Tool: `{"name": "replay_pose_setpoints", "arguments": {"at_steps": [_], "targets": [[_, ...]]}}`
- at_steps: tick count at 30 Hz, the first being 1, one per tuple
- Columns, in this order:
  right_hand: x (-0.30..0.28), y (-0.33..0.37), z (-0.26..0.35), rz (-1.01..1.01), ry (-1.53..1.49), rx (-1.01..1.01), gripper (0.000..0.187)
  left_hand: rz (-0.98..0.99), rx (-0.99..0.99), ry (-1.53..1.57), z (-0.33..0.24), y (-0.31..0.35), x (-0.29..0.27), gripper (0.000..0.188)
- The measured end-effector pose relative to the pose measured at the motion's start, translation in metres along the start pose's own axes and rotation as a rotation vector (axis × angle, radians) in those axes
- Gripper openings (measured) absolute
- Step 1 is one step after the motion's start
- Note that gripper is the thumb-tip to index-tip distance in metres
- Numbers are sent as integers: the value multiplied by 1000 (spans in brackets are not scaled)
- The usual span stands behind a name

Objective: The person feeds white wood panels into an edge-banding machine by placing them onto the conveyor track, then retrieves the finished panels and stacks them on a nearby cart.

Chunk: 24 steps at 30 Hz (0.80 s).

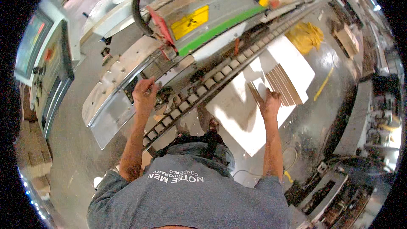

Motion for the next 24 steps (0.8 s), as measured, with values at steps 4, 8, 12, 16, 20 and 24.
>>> {"name": "replay_pose_setpoints", "arguments": {"at_steps": [4,8,12,16,20,24], "targets": [[-43,5,42,-91,-80,-67,49,27,98,82,-11,34,-5,34],[-66,8,137,153,-1316,0,42,241,73,172,-65,54,-3,53],[-31,19,264,391,-1642,73,15,242,119,218,-75,57,-27,50],[21,15,360,546,-2013,-114,26,143,-25,221,-12,68,-70,37],[21,37,431,837,-1814,-209,30,87,-96,-35,50,73,-127,36],[52,49,469,787,-1894,-106,44,30,-55,-217,99,72,-147,38]]}}
Point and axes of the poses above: each hand's wrist, its own y-axis away from the middle knuckle, its own x-axis out of the palm, z = x × y, the point moved 4 cm from there along -y, towards the middle knuckle, and after that the axes turned 8 degrees about z, right-handed, at the moved point
